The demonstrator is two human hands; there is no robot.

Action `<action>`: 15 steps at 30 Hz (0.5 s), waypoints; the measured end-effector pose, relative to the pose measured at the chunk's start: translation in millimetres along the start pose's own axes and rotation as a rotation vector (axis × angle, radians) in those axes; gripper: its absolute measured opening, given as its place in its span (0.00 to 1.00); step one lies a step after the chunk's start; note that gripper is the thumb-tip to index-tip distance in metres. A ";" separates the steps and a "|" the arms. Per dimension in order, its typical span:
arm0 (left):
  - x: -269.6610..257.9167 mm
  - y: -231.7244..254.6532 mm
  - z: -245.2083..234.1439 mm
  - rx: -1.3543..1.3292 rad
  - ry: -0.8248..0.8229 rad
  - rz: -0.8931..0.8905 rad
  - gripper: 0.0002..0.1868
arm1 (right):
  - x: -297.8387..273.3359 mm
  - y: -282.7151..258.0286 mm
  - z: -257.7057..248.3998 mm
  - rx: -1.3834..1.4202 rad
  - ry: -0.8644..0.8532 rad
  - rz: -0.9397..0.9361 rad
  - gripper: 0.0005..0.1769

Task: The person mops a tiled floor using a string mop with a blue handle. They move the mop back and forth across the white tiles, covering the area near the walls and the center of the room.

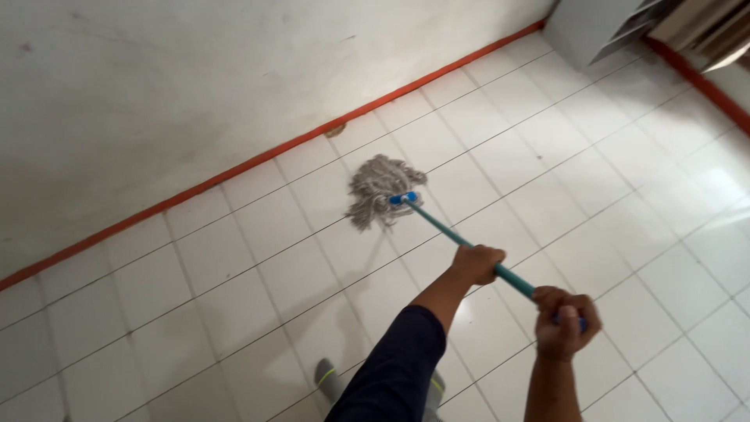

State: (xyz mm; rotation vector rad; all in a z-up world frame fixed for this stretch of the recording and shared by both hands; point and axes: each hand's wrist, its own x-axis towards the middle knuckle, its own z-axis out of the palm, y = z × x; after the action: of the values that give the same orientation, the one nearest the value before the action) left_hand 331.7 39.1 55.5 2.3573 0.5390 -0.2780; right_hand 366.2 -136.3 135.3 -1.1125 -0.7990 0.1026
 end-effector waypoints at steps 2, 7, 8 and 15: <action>-26.2 -19.6 -5.0 0.009 -0.047 -0.012 0.08 | -19.4 -2.0 25.0 -0.017 0.035 -0.004 0.12; -67.2 -113.7 -39.9 0.076 -0.022 -0.042 0.08 | -55.5 41.7 107.4 0.068 0.032 0.030 0.09; -80.6 -133.1 -45.2 0.064 -0.019 -0.052 0.08 | -65.1 45.8 130.4 0.069 0.019 0.039 0.09; -150.6 -328.3 -37.4 -0.008 0.239 -0.286 0.12 | -133.3 87.8 298.8 0.186 -0.159 0.027 0.16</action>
State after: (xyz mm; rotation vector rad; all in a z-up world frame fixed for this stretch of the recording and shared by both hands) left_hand 51.1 239.9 -58.0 2.3174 0.9926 -0.1211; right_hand 111.7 71.4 52.8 -0.9477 -0.8976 0.2857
